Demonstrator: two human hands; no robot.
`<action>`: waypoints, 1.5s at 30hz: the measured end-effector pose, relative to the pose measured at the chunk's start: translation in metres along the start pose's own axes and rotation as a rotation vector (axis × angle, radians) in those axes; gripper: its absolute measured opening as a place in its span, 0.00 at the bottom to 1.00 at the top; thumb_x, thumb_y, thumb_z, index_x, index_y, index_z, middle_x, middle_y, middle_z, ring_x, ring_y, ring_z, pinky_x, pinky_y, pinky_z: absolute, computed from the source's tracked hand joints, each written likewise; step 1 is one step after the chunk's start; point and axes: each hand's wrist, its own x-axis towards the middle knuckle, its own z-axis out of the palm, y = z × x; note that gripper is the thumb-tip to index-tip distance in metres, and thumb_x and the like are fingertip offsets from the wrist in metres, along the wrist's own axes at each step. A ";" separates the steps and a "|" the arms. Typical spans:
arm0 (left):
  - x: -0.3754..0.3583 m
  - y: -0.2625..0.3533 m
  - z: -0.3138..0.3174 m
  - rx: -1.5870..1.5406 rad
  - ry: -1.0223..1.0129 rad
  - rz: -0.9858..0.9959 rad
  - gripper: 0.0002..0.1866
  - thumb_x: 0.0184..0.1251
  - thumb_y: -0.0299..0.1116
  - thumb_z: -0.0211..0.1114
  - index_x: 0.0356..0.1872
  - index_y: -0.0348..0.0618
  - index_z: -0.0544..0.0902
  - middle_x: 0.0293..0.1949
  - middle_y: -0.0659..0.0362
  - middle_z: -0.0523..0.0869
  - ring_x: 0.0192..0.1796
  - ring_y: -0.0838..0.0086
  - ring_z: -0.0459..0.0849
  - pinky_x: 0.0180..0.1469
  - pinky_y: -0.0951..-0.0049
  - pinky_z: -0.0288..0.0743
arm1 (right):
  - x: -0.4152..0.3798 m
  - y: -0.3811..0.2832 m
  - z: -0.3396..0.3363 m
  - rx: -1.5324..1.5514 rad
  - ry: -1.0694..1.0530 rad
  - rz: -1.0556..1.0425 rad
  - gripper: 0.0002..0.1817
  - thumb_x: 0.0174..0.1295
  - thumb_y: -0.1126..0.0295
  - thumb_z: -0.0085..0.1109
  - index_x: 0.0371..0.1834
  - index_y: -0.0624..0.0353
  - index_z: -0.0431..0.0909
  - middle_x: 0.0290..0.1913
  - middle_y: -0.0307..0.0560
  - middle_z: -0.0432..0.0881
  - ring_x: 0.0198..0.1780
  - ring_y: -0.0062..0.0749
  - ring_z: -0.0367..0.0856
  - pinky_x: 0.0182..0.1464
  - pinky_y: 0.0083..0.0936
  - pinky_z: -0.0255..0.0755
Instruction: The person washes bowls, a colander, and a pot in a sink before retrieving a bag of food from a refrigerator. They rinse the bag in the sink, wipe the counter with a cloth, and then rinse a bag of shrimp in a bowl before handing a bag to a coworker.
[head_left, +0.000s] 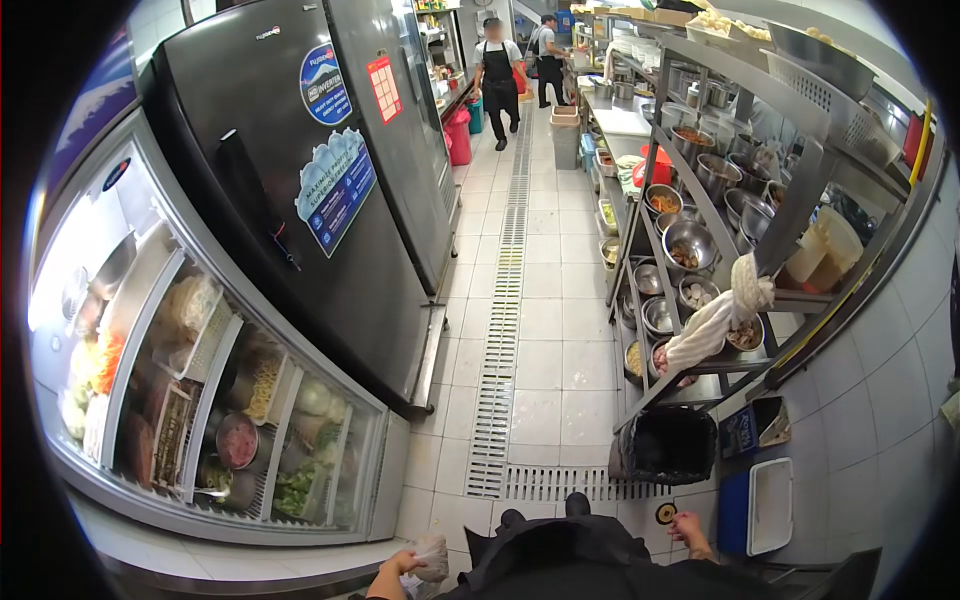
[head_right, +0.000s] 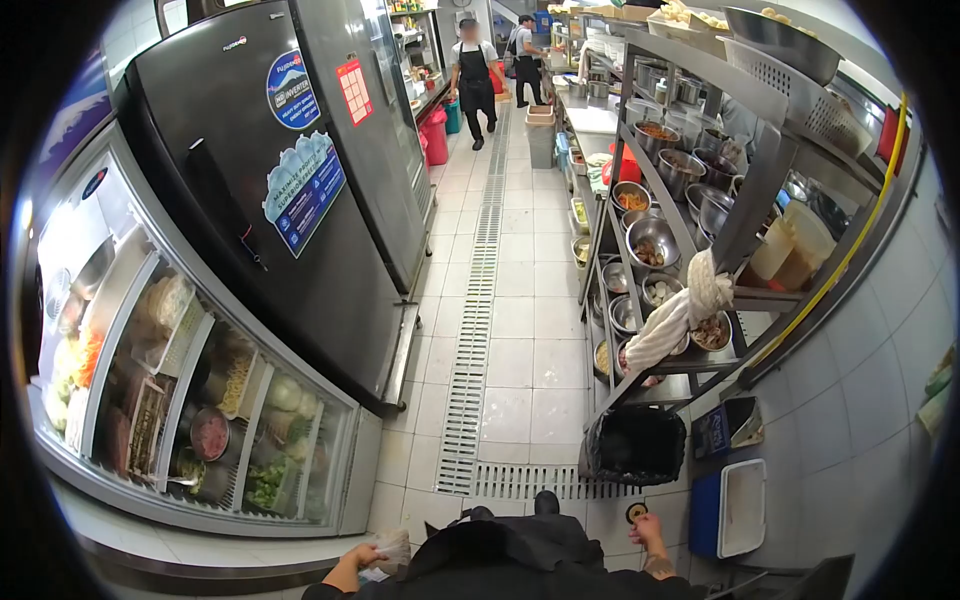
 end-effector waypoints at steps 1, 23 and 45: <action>-0.009 0.008 0.001 -0.096 0.028 -0.004 0.32 0.47 0.54 0.70 0.52 0.46 0.78 0.36 0.58 0.77 0.31 0.69 0.73 0.33 0.66 0.66 | -0.001 -0.002 0.000 0.014 -0.010 -0.003 0.05 0.62 0.73 0.45 0.36 0.57 0.73 0.26 0.45 0.76 0.23 0.34 0.80 0.19 0.31 0.72; -0.026 0.034 -0.022 -0.476 -0.060 -0.119 0.18 0.56 0.43 0.68 0.41 0.47 0.74 0.24 0.61 0.73 0.19 0.76 0.70 0.20 0.72 0.65 | -0.006 0.006 0.001 0.030 0.005 0.022 0.05 0.63 0.72 0.46 0.35 0.56 0.73 0.27 0.43 0.76 0.23 0.31 0.80 0.22 0.31 0.73; -0.131 0.118 -0.133 -2.065 0.816 0.959 0.04 0.61 0.29 0.54 0.31 0.42 0.76 0.38 0.58 0.78 0.44 0.69 0.75 0.53 0.65 0.68 | 0.022 -0.009 0.016 -0.079 -0.190 0.008 0.08 0.65 0.64 0.46 0.45 0.49 0.71 0.37 0.40 0.76 0.33 0.31 0.79 0.30 0.31 0.72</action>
